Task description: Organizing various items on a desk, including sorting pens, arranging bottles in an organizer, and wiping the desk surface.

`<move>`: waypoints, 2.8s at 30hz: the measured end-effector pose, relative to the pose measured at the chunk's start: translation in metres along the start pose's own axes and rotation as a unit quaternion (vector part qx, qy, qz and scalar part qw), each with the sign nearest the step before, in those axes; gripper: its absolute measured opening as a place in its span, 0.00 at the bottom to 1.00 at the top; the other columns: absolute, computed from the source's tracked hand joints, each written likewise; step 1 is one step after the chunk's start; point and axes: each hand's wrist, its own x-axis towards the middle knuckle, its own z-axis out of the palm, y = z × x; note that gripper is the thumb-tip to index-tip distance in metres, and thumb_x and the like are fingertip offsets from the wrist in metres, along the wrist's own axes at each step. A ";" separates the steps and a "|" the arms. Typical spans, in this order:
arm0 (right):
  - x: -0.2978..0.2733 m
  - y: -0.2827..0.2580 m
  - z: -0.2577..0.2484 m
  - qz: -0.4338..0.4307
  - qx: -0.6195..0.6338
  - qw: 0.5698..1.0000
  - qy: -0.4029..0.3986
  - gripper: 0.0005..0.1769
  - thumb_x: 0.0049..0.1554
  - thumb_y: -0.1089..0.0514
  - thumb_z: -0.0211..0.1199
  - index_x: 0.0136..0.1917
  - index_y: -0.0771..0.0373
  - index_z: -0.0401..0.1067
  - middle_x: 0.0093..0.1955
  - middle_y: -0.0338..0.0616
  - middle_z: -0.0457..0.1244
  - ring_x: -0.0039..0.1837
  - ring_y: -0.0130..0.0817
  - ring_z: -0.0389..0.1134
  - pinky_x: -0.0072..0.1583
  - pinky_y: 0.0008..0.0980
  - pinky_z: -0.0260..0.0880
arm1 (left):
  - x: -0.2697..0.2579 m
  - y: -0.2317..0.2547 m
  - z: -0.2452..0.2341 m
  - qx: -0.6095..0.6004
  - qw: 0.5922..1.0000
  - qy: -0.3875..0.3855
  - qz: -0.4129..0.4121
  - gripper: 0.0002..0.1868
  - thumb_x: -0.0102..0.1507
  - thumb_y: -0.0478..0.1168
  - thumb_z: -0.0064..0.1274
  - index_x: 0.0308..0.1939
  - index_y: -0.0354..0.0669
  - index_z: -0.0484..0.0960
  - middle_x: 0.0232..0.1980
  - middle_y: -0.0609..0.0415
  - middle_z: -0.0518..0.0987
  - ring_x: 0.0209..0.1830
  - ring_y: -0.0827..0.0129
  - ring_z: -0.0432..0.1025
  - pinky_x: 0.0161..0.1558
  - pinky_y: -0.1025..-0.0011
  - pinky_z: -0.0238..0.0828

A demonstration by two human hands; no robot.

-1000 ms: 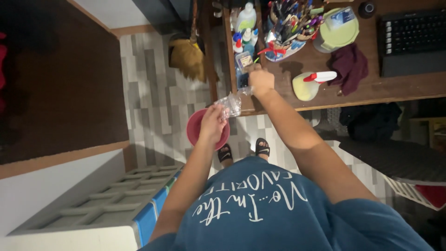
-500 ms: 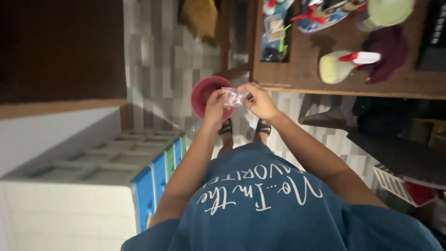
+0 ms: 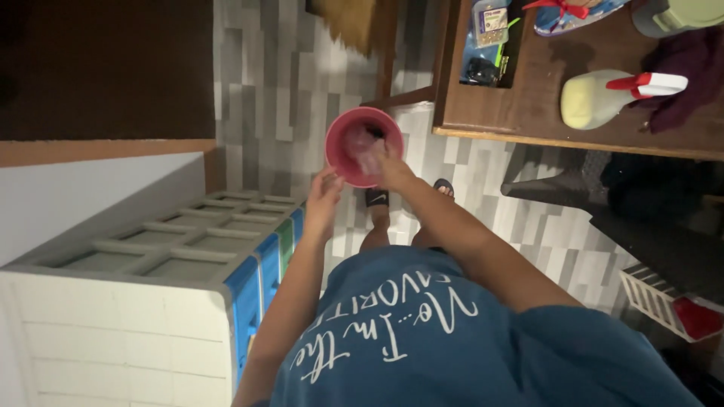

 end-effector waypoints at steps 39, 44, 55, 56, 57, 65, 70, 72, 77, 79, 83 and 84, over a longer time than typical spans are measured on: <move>-0.169 0.398 -0.426 0.152 0.086 0.858 0.483 0.30 0.56 0.59 0.78 0.66 0.67 0.68 0.58 0.54 0.67 0.58 0.42 0.68 0.58 0.41 0.73 | -0.002 0.080 0.502 0.300 0.852 -0.129 0.410 0.45 0.53 0.44 0.71 0.71 0.36 0.69 0.71 0.32 0.68 0.75 0.41 0.59 0.71 0.55 0.57; -0.138 0.424 -0.443 0.293 0.468 0.750 0.364 0.32 0.57 0.54 0.71 0.66 0.73 0.61 0.55 0.52 0.66 0.43 0.35 0.71 0.40 0.32 0.74 | 0.003 0.074 0.518 0.250 0.919 -0.112 0.283 0.21 0.65 0.40 0.60 0.60 0.39 0.76 0.53 0.46 0.82 0.54 0.62 0.77 0.56 0.67 0.72; -0.165 0.470 -0.452 0.293 0.617 0.617 0.391 0.28 0.54 0.62 0.69 0.61 0.67 0.57 0.54 0.50 0.65 0.49 0.35 0.75 0.45 0.29 0.83 | 0.031 0.102 0.567 0.235 0.933 -0.121 0.244 0.14 0.69 0.36 0.53 0.59 0.41 0.75 0.43 0.51 0.83 0.43 0.74 0.78 0.47 0.72 0.74; -0.170 0.483 -0.450 0.287 0.624 0.611 0.394 0.25 0.57 0.61 0.69 0.61 0.72 0.60 0.54 0.54 0.65 0.48 0.38 0.73 0.45 0.30 0.80 | 0.043 0.100 0.575 0.207 0.931 -0.150 0.259 0.15 0.68 0.34 0.52 0.59 0.41 0.74 0.45 0.50 0.83 0.45 0.73 0.78 0.48 0.72 0.74; -0.176 0.495 -0.448 0.281 0.630 0.604 0.398 0.24 0.60 0.60 0.69 0.61 0.76 0.63 0.54 0.58 0.66 0.47 0.40 0.72 0.45 0.31 0.77 | 0.056 0.096 0.584 0.179 0.928 -0.180 0.272 0.16 0.67 0.33 0.51 0.60 0.41 0.73 0.47 0.50 0.82 0.47 0.73 0.77 0.50 0.71 0.74; -0.221 0.461 -0.426 0.224 0.622 0.561 0.499 0.20 0.61 0.63 0.61 0.63 0.62 0.57 0.52 0.45 0.63 0.47 0.34 0.71 0.48 0.31 0.76 | 0.129 0.099 0.692 0.273 0.921 -0.142 0.238 0.18 0.68 0.42 0.51 0.62 0.46 0.73 0.52 0.45 0.85 0.53 0.57 0.81 0.53 0.62 0.76; -0.233 0.391 -0.395 0.180 0.519 0.665 0.506 0.09 0.69 0.66 0.59 0.62 0.63 0.63 0.52 0.45 0.62 0.49 0.30 0.66 0.51 0.30 0.72 | 0.145 0.095 0.707 0.308 0.898 -0.131 0.285 0.25 0.68 0.43 0.53 0.68 0.47 0.68 0.60 0.41 0.80 0.58 0.50 0.78 0.55 0.58 0.74; -0.226 0.355 -0.397 0.059 0.418 0.758 0.498 0.08 0.68 0.69 0.57 0.59 0.64 0.66 0.59 0.42 0.62 0.56 0.26 0.65 0.59 0.28 0.71 | 0.107 0.132 0.691 0.252 0.920 -0.158 0.253 0.37 0.64 0.38 0.51 0.76 0.48 0.54 0.63 0.42 0.76 0.58 0.50 0.75 0.55 0.58 0.72; -0.168 0.327 -0.400 0.073 0.397 0.830 0.385 0.22 0.60 0.65 0.64 0.65 0.67 0.64 0.61 0.46 0.62 0.60 0.31 0.65 0.64 0.30 0.69 | 0.080 0.100 0.601 0.193 0.926 -0.127 0.299 0.26 0.68 0.34 0.52 0.71 0.47 0.66 0.63 0.47 0.80 0.57 0.62 0.78 0.55 0.67 0.78; -0.136 0.321 -0.412 0.088 0.362 0.868 0.327 0.33 0.55 0.61 0.70 0.70 0.67 0.61 0.63 0.49 0.63 0.64 0.37 0.67 0.65 0.35 0.69 | 0.075 0.078 0.562 0.187 0.927 -0.104 0.307 0.24 0.68 0.31 0.53 0.68 0.44 0.69 0.63 0.47 0.79 0.59 0.64 0.76 0.54 0.69 0.78; -0.071 0.312 -0.441 -0.008 0.198 0.917 0.348 0.71 0.43 0.52 0.86 0.81 0.71 0.39 0.79 0.63 0.49 0.79 0.54 0.53 0.77 0.46 0.54 | 0.063 0.057 0.502 0.144 0.960 -0.089 0.225 0.22 0.67 0.30 0.51 0.66 0.42 0.70 0.56 0.49 0.80 0.51 0.68 0.76 0.53 0.72 0.74; -0.057 0.308 -0.447 0.021 0.255 0.915 0.314 0.75 0.39 0.50 0.88 0.81 0.70 0.38 0.78 0.58 0.51 0.79 0.48 0.54 0.79 0.44 0.54 | 0.060 0.053 0.489 0.130 0.966 -0.090 0.206 0.22 0.67 0.30 0.50 0.65 0.41 0.70 0.55 0.49 0.80 0.50 0.69 0.76 0.53 0.72 0.73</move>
